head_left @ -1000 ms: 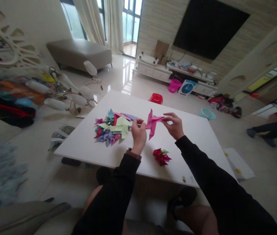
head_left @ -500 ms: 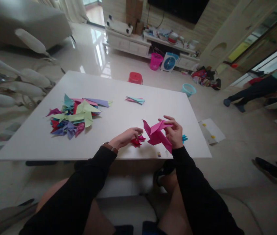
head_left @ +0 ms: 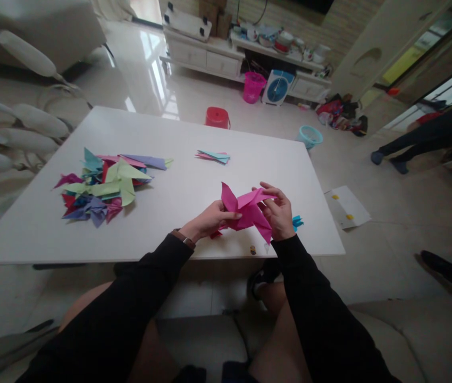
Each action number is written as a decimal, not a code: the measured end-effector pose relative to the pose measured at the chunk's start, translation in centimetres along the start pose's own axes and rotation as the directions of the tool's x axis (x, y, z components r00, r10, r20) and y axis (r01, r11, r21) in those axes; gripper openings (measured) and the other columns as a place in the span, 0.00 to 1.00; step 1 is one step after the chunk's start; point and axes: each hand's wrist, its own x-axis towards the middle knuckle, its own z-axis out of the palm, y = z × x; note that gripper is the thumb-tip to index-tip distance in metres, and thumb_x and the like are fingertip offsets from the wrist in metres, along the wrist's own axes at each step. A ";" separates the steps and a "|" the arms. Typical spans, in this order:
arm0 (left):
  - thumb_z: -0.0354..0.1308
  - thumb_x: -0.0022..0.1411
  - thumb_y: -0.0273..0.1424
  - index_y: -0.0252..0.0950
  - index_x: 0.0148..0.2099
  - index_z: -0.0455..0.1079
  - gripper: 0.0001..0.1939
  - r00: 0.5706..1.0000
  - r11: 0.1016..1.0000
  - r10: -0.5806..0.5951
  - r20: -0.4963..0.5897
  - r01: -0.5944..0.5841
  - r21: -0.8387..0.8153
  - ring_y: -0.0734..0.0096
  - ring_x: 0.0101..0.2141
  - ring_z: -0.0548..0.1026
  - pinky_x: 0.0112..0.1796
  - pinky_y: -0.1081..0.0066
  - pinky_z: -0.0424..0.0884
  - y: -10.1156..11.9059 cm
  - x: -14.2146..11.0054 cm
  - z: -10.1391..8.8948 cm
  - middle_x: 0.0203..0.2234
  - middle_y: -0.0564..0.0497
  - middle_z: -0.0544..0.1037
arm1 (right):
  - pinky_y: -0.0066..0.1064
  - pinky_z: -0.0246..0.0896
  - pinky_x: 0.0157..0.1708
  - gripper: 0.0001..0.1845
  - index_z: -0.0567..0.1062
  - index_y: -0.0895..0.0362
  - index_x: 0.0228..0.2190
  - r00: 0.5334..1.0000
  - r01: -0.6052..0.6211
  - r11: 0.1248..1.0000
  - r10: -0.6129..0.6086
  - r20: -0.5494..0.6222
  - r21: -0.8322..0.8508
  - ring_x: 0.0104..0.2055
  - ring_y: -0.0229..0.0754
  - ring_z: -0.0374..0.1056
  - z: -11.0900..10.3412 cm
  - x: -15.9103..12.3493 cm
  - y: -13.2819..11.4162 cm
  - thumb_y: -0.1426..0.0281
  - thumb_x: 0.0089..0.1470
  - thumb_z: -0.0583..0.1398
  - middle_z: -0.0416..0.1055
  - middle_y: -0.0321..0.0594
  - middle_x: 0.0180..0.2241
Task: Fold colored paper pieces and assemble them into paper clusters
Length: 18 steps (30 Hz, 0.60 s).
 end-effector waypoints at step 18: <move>0.70 0.47 0.32 0.29 0.42 0.78 0.18 0.983 0.966 0.080 -0.168 -0.035 0.257 0.66 0.31 0.76 0.31 0.71 0.71 0.2 -1.3 -2.4 0.34 0.43 0.82 | 0.28 0.70 0.31 0.24 0.75 0.56 0.36 0.905 -0.425 0.905 0.425 -0.019 -0.026 0.31 0.39 0.75 1.8 -0.1 2.8 0.65 0.36 0.76 0.79 0.36 0.32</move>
